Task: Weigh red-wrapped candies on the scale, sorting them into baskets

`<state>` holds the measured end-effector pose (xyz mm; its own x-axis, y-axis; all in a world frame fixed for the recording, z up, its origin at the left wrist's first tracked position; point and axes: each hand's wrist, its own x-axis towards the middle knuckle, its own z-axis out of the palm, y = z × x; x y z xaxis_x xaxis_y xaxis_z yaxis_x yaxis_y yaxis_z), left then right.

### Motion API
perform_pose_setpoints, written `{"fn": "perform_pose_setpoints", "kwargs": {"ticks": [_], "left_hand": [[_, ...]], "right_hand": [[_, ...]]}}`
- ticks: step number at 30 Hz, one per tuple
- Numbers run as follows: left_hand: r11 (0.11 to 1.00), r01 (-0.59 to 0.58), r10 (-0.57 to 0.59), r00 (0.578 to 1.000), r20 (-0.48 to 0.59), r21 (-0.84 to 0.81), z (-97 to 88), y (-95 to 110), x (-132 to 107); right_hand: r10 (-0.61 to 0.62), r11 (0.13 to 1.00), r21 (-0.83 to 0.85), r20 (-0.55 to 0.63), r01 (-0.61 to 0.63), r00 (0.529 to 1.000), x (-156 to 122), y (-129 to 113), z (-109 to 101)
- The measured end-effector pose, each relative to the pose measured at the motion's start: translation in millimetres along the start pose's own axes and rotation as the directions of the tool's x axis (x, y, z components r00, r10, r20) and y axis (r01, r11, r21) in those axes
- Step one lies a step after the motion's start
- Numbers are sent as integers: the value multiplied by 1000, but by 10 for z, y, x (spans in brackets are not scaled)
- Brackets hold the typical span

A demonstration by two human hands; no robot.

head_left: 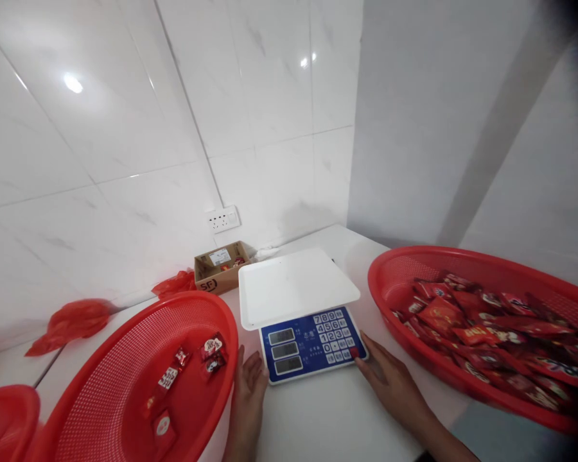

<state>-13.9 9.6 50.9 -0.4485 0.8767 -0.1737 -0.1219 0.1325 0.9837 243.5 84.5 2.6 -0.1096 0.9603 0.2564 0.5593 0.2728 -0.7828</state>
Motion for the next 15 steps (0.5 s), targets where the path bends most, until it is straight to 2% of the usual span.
{"fn": "perform_pose_setpoints", "kwargs": {"ticks": [6,12,15], "left_hand": [[997,-55,56,998,-14,58,23,7,-51],[963,-193,199,980,-18,187,5,-29,-104],[951,-226,229,973,11,213,11,-36,-107]], "right_hand": [[10,998,-67,-84,-15,996,-69,15,57],[-22,987,-159,-67,11,998,-145,-3,12],[-8,978,-206,-49,-2,999,-145,-14,-25]]}}
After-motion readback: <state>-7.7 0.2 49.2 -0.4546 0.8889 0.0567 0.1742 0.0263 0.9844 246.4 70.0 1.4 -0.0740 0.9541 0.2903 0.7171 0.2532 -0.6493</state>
